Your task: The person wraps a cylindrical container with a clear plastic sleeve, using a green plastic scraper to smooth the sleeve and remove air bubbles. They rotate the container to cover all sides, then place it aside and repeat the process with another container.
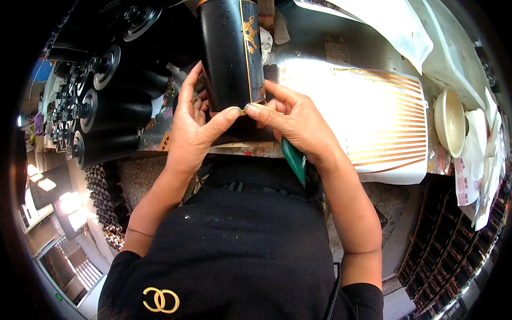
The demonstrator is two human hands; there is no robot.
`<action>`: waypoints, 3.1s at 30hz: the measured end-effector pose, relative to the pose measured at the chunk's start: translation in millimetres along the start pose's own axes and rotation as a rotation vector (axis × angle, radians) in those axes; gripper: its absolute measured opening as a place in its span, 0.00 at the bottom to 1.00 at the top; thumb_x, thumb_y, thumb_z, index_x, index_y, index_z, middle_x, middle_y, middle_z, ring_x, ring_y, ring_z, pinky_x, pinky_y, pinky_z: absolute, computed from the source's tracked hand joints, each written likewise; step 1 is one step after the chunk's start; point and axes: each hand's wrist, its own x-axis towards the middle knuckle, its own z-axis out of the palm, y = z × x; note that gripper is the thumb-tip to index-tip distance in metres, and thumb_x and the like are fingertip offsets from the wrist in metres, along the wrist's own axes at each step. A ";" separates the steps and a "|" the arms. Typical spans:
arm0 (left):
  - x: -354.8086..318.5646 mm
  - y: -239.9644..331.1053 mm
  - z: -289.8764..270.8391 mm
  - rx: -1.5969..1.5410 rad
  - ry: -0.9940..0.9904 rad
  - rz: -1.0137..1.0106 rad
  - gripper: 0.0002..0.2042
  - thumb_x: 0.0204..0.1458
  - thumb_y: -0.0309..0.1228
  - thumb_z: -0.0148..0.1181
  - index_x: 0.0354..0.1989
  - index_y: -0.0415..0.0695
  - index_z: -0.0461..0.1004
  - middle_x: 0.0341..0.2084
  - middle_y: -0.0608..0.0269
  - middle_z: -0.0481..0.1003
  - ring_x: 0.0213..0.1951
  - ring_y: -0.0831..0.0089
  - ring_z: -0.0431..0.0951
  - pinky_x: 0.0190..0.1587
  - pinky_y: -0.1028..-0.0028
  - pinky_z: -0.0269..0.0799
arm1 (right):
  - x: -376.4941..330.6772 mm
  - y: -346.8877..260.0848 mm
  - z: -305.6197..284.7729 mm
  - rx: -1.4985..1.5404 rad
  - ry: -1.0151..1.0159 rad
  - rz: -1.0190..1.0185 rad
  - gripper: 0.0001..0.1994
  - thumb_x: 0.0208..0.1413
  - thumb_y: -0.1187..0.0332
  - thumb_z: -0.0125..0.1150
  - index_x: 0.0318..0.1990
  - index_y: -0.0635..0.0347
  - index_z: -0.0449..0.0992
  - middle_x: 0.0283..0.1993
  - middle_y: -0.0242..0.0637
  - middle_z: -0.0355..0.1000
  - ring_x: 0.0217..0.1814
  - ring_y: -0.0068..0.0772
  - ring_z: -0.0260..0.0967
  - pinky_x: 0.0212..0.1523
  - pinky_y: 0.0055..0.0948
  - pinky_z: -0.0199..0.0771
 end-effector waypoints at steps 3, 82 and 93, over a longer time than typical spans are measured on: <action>-3.5 -5.5 2.5 0.225 0.074 0.050 0.49 0.43 0.37 0.73 0.69 0.40 0.45 0.58 0.39 0.58 0.56 0.60 0.66 0.58 0.64 0.64 | -0.7 -1.7 0.5 -0.010 -0.004 0.002 0.32 0.53 0.60 0.68 0.63 0.65 0.65 0.25 0.24 0.69 0.22 0.10 0.59 0.21 0.13 0.56; 50.9 16.8 -10.1 -0.387 -0.195 -0.344 0.35 0.47 0.45 0.67 0.58 0.36 0.61 0.47 0.54 0.72 0.49 0.70 0.74 0.52 0.72 0.71 | -37.3 27.0 25.4 -0.176 0.446 -0.451 0.14 0.57 0.70 0.61 0.44 0.63 0.62 0.34 0.34 0.65 0.35 0.21 0.64 0.36 0.22 0.67; 57.2 23.3 -3.7 -0.121 -0.111 -0.179 0.38 0.43 0.43 0.71 0.59 0.37 0.59 0.46 0.56 0.73 0.48 0.69 0.75 0.51 0.71 0.72 | -33.1 37.7 25.4 -0.124 0.466 -0.426 0.14 0.56 0.70 0.61 0.44 0.63 0.63 0.35 0.34 0.66 0.35 0.20 0.64 0.37 0.23 0.68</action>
